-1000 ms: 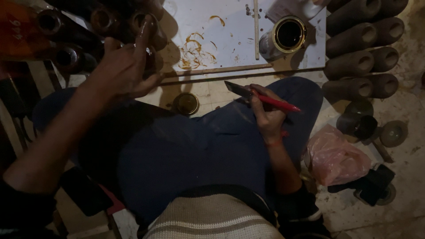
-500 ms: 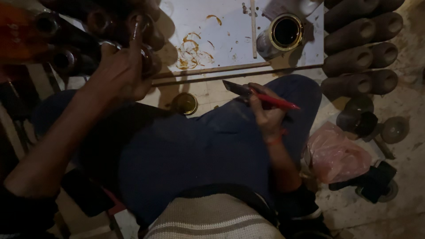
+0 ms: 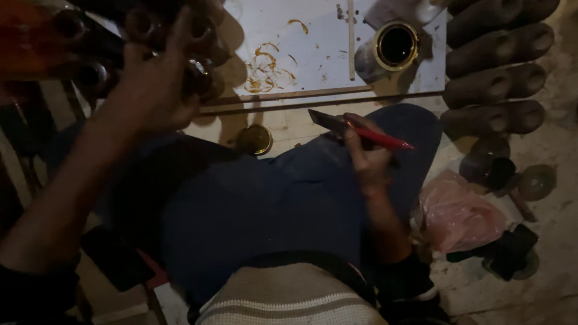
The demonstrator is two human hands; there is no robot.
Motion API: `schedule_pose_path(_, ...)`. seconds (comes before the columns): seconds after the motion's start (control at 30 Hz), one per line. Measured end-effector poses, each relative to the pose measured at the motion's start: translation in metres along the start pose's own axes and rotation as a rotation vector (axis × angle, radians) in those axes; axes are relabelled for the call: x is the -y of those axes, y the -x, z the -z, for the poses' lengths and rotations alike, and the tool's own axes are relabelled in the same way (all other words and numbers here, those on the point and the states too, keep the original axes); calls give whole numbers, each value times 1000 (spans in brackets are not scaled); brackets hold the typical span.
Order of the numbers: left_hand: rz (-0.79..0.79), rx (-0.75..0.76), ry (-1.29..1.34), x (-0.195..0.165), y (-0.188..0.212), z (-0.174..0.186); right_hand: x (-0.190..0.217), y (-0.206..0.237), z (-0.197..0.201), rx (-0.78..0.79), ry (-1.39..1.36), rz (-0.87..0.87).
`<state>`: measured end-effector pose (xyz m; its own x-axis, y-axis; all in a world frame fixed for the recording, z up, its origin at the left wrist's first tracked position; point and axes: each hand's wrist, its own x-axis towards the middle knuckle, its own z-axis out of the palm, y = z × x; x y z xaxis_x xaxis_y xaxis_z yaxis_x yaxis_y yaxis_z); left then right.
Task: The person sits on the floor and uses a red-handled brush to apply dark brown paint to small cylindrical clay pots. They repeatedly dip the brush into a paint can and coat each pot before placing it on a nearby rack.
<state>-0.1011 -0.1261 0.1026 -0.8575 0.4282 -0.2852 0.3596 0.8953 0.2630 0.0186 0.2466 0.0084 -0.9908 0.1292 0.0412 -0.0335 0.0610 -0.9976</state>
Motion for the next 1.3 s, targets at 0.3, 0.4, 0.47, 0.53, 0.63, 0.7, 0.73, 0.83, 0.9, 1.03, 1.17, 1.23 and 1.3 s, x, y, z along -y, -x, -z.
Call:
schedule_pose_path(0.3, -159, -442, -34, 21, 38, 17, 3, -5, 1, 15, 67, 37)
schedule_pose_path(0.4, -52, -265, 63, 4, 21, -3, 3, -6, 1, 16, 74, -14)
schedule_pose_path(0.47, -66, -156, 59, -6, 8, -16, 5, -7, 0, 14, 91, -37)
schedule_pose_path(0.53, -85, -93, 43, -14, -3, -26, 7, -7, -1, 13, 155, -8)
schedule_pose_path(0.63, -110, -76, -7, -18, -14, -34, 10, -8, -4, -8, 72, 22)
schedule_pose_path(0.7, -118, -76, -44, -16, -15, -36, 11, -9, -5, -15, 62, -3)
schedule_pose_path(0.73, -127, -96, -8, -15, -14, -37, 11, -10, -6, -18, 56, -16)
schedule_pose_path(0.83, -147, -140, 73, -11, -12, -39, 12, -11, -6, -12, 124, 0)
schedule_pose_path(0.9, -148, -147, 92, -12, -13, -41, 12, -11, -5, 0, 105, 16)
schedule_pose_path(1.03, -89, -120, 90, -12, -15, -45, 12, -10, -3, 12, 136, 2)
schedule_pose_path(1.17, -94, -204, 99, -9, -16, -47, 13, -10, -4, 22, 90, 6)
schedule_pose_path(1.23, -83, -213, 95, -9, -17, -47, 13, -10, -5, 7, 78, -17)
schedule_pose_path(1.3, -29, -140, 87, -12, -19, -47, 14, -10, -5, 12, 84, 12)
